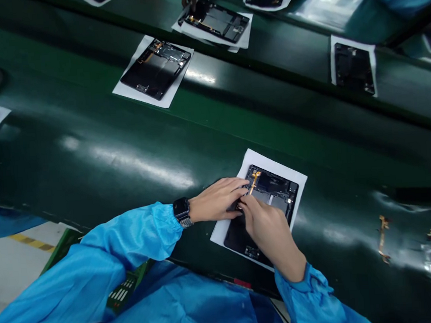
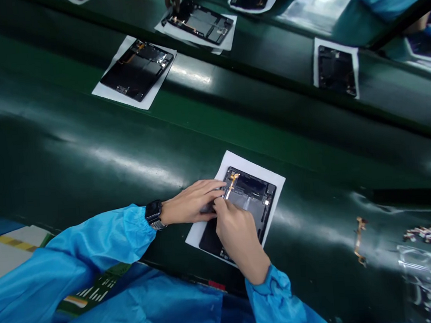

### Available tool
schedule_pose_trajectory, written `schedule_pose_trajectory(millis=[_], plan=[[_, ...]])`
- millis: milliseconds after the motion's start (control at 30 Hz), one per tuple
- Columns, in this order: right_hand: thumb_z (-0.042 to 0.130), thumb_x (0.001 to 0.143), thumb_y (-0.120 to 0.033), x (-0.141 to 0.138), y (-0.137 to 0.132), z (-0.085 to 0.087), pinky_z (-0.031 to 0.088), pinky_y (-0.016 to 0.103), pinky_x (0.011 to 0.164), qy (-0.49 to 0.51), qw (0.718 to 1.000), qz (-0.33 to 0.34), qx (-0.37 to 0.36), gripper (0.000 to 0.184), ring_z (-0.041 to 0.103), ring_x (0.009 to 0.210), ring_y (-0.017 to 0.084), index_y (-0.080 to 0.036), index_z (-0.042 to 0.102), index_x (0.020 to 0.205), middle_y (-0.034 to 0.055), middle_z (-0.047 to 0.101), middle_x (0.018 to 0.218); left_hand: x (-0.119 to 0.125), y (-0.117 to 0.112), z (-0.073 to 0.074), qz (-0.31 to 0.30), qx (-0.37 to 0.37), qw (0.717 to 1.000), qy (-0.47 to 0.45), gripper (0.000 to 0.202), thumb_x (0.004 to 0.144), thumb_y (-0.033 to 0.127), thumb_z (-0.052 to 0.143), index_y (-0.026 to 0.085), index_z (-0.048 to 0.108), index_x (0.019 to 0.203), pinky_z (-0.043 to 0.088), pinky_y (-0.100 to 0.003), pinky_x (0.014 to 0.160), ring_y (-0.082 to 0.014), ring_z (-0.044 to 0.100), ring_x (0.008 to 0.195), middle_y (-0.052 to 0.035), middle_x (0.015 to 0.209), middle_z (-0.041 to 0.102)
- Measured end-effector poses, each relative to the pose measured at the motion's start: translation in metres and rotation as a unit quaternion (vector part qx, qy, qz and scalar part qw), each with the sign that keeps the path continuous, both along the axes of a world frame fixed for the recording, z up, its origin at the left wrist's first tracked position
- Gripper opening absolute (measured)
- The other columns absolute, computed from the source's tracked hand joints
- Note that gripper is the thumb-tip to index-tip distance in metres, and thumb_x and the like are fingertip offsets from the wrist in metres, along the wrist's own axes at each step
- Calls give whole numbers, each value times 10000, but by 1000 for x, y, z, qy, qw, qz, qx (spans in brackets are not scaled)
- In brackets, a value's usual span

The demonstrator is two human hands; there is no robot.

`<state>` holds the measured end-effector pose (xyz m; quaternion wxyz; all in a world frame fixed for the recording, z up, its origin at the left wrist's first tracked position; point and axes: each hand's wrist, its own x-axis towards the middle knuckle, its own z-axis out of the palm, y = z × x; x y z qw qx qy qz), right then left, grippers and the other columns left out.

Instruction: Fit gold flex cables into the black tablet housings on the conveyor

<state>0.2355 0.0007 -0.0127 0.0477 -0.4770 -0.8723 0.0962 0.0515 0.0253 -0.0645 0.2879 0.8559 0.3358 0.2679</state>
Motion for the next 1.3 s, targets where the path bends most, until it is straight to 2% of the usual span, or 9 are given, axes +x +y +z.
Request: schedule_pose_trajectory(millis=[200,567,767,833,1000,1067,1133,1233,1300], plan=[[420,982,-227,19,-3,0,395,271,558,36,998,-36,-24,188,676,663,201,-184,603,987,60,713,803,-1,-1,1,-3,16,1000,11,639,799,276,751,127,417,1324,370,-458,1108,-313,416,1342,-191,1427,447],[383,960,-161,-1,-6,-12,373,255,528,15,1000,-16,14,223,655,648,178,-177,596,899,64,694,792,-3,-1,1,4,14,1000,-1,646,800,304,760,169,428,1338,390,-478,1082,-314,428,1338,-182,1424,457],[406,946,-167,3,-11,-16,488,300,724,168,981,-82,-48,213,673,843,208,-187,615,983,91,704,959,-6,-4,3,0,18,1000,14,670,827,373,731,163,407,1375,382,-451,1106,-287,404,1360,-175,1431,451],[431,942,-211,9,-12,-19,508,328,810,313,933,-153,-90,186,664,903,205,-204,603,1012,79,693,981,-6,-5,4,7,18,1000,18,656,844,398,708,188,405,1387,391,-457,1102,-276,416,1352,-159,1431,458],[515,891,-361,43,-14,-27,506,270,537,639,667,-332,-190,150,601,639,159,-215,544,904,-9,561,726,2,18,12,48,52,997,8,289,978,289,499,209,539,1252,429,-451,1057,-240,484,1267,-110,1351,530],[558,865,-414,63,-21,-30,434,235,462,676,614,-351,-210,205,513,525,119,-214,523,833,-42,503,661,11,40,15,55,92,994,28,233,982,273,466,199,591,1165,434,-471,1030,-253,505,1220,-108,1298,561],[595,836,-465,89,-31,-33,323,206,401,663,615,-369,-214,267,387,431,85,-213,513,804,-79,425,587,20,66,14,67,123,988,66,236,965,293,484,180,607,1131,429,-491,1011,-278,506,1194,-122,1276,566],[618,787,-529,142,-47,-40,254,212,403,555,700,-428,-134,339,331,414,84,-198,555,830,-88,400,534,29,105,13,81,103,981,141,327,909,352,554,142,598,1156,431,-473,977,-302,530,1129,-143,1208,592],[598,758,-530,183,-56,-47,356,250,491,428,754,-498,18,354,445,482,128,-183,595,826,-46,480,532,33,125,15,68,43,977,198,367,881,389,574,143,604,1151,437,-420,945,-290,572,1061,-125,1139,628]])
